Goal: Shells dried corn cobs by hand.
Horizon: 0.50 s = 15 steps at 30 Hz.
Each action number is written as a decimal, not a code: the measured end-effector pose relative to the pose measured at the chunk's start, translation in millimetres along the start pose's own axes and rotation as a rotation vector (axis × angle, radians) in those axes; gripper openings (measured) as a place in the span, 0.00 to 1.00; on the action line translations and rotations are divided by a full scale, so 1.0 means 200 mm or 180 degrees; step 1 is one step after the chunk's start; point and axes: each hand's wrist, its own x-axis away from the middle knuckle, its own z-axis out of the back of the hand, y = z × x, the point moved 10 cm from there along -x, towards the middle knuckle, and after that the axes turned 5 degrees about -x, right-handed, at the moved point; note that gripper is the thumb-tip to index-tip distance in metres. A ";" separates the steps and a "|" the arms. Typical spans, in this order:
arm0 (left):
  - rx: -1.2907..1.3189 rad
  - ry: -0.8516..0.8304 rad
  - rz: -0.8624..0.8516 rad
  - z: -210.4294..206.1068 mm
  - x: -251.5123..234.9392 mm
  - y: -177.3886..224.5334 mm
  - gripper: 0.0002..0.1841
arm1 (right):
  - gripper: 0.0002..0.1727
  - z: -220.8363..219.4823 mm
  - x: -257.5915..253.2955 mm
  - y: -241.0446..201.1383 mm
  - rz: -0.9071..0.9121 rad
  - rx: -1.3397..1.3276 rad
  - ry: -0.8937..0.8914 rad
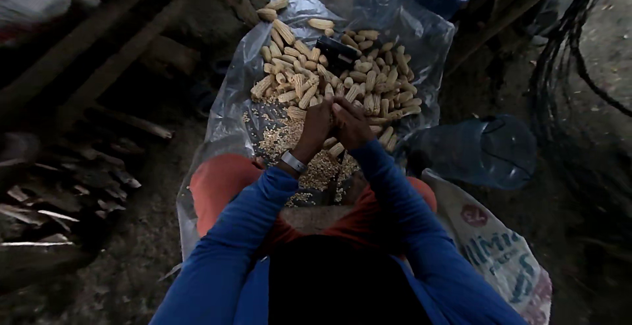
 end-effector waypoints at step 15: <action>0.0447 -0.0429 0.0205 -0.07 0.00 -0.01 0.48 | 0.28 0.05 -0.03 -0.03 0.0320 0.0462 -0.0171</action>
